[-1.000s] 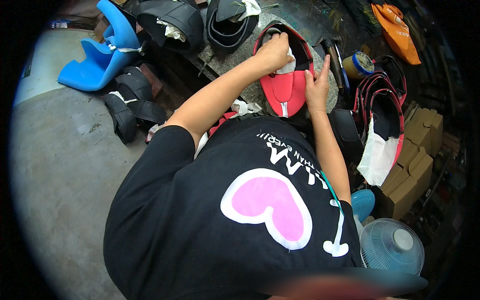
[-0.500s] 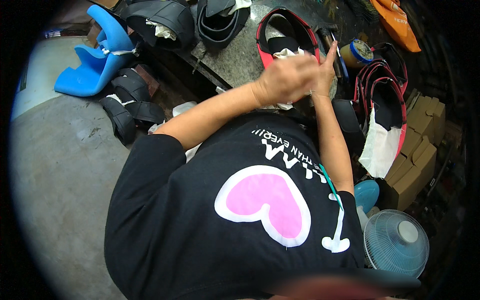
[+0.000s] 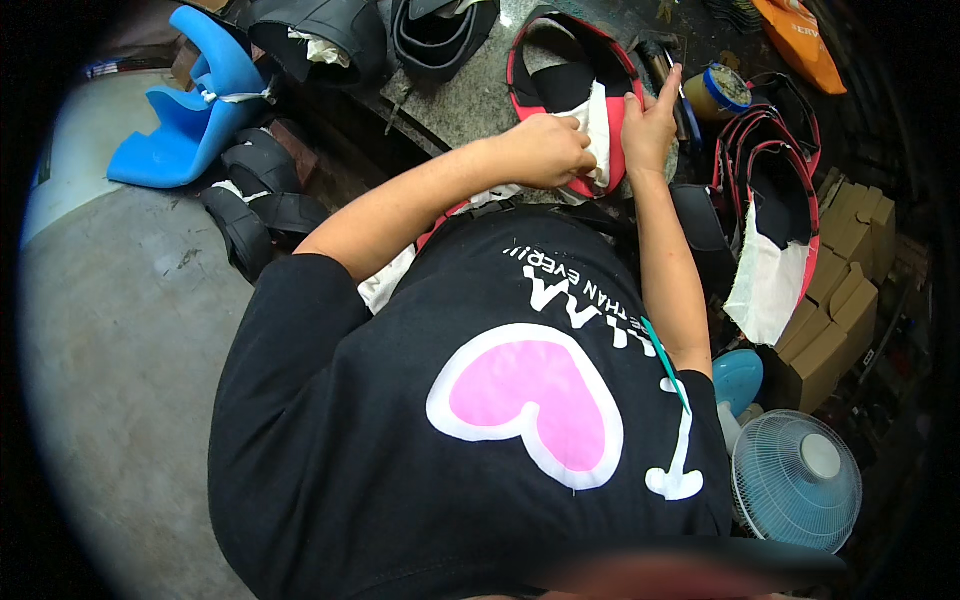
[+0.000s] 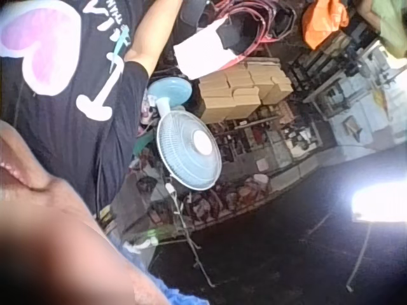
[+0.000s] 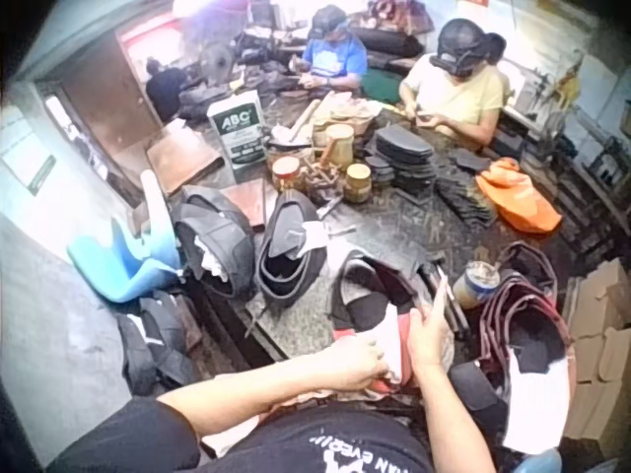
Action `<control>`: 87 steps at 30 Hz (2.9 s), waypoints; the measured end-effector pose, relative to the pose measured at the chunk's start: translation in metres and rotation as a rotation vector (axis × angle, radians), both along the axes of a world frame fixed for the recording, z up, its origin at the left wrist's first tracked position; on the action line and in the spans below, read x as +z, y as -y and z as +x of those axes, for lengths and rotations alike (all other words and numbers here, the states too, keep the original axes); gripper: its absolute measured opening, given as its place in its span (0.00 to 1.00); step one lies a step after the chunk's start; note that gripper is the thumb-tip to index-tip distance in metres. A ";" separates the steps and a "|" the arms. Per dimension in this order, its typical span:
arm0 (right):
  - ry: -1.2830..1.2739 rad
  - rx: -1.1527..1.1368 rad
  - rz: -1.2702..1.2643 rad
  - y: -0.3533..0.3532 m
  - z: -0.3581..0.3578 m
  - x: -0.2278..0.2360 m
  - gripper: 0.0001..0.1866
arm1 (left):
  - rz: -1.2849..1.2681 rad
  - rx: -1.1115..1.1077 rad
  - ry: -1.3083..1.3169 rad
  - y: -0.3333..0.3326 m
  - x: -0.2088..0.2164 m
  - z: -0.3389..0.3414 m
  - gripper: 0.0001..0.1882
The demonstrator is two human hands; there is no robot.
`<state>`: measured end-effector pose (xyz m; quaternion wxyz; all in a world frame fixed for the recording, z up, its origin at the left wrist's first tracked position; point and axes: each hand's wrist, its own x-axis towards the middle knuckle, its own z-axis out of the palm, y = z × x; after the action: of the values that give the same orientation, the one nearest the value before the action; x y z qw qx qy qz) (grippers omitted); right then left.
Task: The person inserts white padding into the interior of a red and black shoe, then uses scissors to trim the excess material flush with the shoe's opening. The person repeats this process on a second shoe, adjusting the padding and cutting it to fit.
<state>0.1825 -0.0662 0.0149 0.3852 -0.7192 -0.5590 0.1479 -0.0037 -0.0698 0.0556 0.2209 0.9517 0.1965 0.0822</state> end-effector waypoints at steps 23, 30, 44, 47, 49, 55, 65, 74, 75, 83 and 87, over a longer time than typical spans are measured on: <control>0.100 0.258 0.053 0.033 -0.002 0.017 0.27 | -0.373 0.684 0.191 -0.066 -0.075 0.026 0.19; -0.018 0.092 -0.003 0.069 0.008 0.016 0.23 | -0.213 0.653 0.159 -0.052 -0.069 0.024 0.18; 0.513 0.313 0.177 0.039 -0.002 0.028 0.41 | -0.066 0.363 0.066 -0.039 -0.044 0.022 0.30; 0.194 0.146 -0.010 0.033 -0.004 0.022 0.42 | -0.067 0.410 0.064 -0.036 -0.045 0.026 0.33; 0.276 0.175 -0.015 0.033 -0.003 0.017 0.42 | -0.065 0.430 0.060 -0.033 -0.045 0.027 0.34; 0.171 0.135 -0.006 0.029 -0.005 -0.003 0.37 | -0.045 0.441 0.047 -0.025 -0.046 0.022 0.36; -0.739 -0.070 0.160 0.034 -0.004 -0.029 0.19 | -0.075 0.446 -0.012 -0.018 -0.049 0.012 0.37; -0.325 0.090 0.033 0.036 0.003 -0.007 0.17 | -0.137 0.449 0.130 -0.018 -0.055 0.008 0.31; -0.240 0.138 0.060 0.039 0.000 -0.005 0.15 | -0.186 0.463 0.128 -0.021 -0.056 0.009 0.27; -0.467 0.285 -0.013 0.050 0.004 -0.008 0.12 | -0.360 0.753 0.147 -0.026 -0.053 0.031 0.13; -0.428 0.286 -0.017 0.048 0.009 -0.008 0.13 | -0.236 0.639 0.115 -0.026 -0.053 0.027 0.14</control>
<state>0.1919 -0.1142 0.0074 0.4641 -0.5882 -0.5595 0.3544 0.0232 -0.0440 0.0022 0.3031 0.8038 0.4800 0.1777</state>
